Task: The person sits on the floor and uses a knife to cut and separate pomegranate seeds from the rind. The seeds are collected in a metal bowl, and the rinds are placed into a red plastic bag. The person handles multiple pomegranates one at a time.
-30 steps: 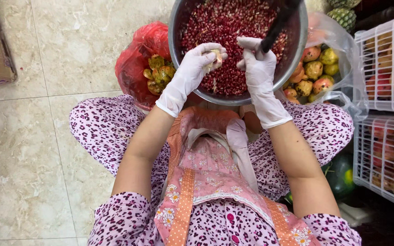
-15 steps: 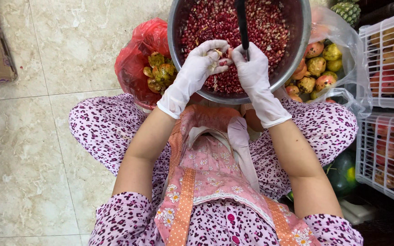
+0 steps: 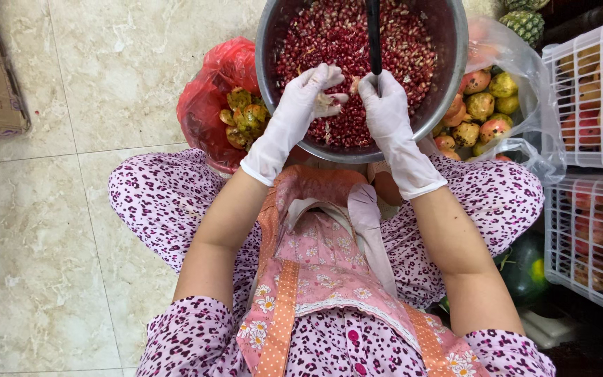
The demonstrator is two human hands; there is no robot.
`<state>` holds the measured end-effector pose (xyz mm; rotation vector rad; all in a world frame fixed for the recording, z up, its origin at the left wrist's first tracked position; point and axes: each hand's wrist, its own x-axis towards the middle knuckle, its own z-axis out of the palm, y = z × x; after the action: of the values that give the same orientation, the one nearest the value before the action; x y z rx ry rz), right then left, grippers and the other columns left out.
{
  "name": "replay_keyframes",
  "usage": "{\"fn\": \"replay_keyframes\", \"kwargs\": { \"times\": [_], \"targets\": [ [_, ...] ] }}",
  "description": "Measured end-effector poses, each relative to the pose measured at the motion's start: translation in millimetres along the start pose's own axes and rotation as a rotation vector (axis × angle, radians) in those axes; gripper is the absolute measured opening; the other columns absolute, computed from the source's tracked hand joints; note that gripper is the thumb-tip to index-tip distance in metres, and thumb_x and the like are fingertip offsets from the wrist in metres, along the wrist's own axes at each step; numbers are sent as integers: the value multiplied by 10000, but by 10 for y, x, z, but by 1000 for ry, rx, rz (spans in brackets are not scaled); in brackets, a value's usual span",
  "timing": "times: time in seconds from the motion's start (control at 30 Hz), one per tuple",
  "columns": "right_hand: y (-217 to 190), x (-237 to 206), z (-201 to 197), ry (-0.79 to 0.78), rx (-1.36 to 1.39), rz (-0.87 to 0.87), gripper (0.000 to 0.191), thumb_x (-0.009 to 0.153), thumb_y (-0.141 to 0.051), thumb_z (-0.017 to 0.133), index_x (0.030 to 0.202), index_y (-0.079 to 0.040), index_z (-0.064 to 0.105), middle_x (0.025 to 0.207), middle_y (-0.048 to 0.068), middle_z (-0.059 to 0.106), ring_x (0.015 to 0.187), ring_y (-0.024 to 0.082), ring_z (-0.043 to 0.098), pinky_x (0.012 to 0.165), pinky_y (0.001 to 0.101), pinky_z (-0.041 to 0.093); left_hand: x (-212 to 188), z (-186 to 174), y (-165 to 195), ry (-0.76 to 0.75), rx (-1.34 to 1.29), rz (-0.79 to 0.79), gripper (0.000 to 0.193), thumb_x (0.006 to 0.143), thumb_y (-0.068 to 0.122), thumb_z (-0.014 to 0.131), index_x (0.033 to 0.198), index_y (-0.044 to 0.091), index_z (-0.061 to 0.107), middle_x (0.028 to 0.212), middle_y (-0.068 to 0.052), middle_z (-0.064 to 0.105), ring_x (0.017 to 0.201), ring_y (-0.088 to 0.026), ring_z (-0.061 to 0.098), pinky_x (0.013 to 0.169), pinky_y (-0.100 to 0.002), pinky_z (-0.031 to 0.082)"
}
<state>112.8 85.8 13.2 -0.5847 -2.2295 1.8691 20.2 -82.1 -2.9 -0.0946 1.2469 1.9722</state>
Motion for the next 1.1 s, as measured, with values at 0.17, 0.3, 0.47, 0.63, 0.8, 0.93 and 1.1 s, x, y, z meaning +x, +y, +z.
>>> {"fn": "replay_keyframes", "kwargs": {
  "times": [0.17, 0.3, 0.47, 0.63, 0.8, 0.93, 1.1],
  "targets": [
    [-61, -26, -3, 64, -58, -32, 198, 1059, -245, 651, 1016, -54, 626, 834, -50, 558, 771, 57, 482, 689, 239, 428, -16, -75, 62, -278, -62, 23, 710, 759, -193, 444, 1436, 8, 512, 1579, -132, 441, 1345, -320, 576, 1004, -422, 582],
    [-80, -43, 14, 59, -52, -98, 176, 1070, -214, 667, 1027, -47, 633, 847, -53, 565, 785, 53, 487, 707, 229, 433, -57, -76, 76, -303, -75, 6, 843, 694, -196, 389, 1498, 46, 461, 1621, -72, 390, 1466, -332, 454, 1017, -433, 558],
    [-90, -55, 27, 33, -27, -115, 147, 1063, -183, 675, 1023, -47, 634, 845, -61, 561, 773, 47, 475, 696, 221, 425, 6, -92, -14, -234, -40, 39, 663, 870, -154, 456, 1496, 66, 462, 1608, -85, 393, 1376, -332, 562, 1022, -433, 554],
    [-117, -67, 22, 44, -40, -91, 163, 1063, -201, 673, 1015, -50, 638, 841, -62, 553, 773, 47, 480, 697, 223, 431, 80, -153, -136, -197, 131, 87, 404, 1087, 46, 470, 1486, 26, 531, 1535, -153, 557, 1318, -315, 661, 1058, -452, 581],
    [-151, -80, 26, 37, -30, -100, 195, 1065, -230, 680, 1012, -47, 634, 847, -56, 562, 779, 52, 480, 702, 227, 433, 38, -155, -71, -134, 18, -26, 434, 1092, 191, 418, 1518, 108, 445, 1523, -94, 541, 1165, -348, 690, 970, -477, 564],
    [-205, -102, 35, 20, -26, -111, 206, 1061, -241, 679, 1002, -48, 639, 854, -52, 587, 785, 53, 498, 704, 233, 443, -37, -111, 44, -280, -134, -54, 487, 1056, 188, 428, 1535, 181, 342, 1520, -84, 520, 1124, -386, 713, 982, -517, 568],
    [-261, -151, 97, -6, -109, -10, 217, 1039, -263, 695, 1031, -47, 675, 817, -37, 621, 744, 63, 525, 651, 245, 450, -39, 36, 30, -207, -43, -179, 567, 1116, 455, 351, 1528, 77, 447, 1469, -171, 598, 1080, -352, 726, 947, -499, 590]
  ]
}}
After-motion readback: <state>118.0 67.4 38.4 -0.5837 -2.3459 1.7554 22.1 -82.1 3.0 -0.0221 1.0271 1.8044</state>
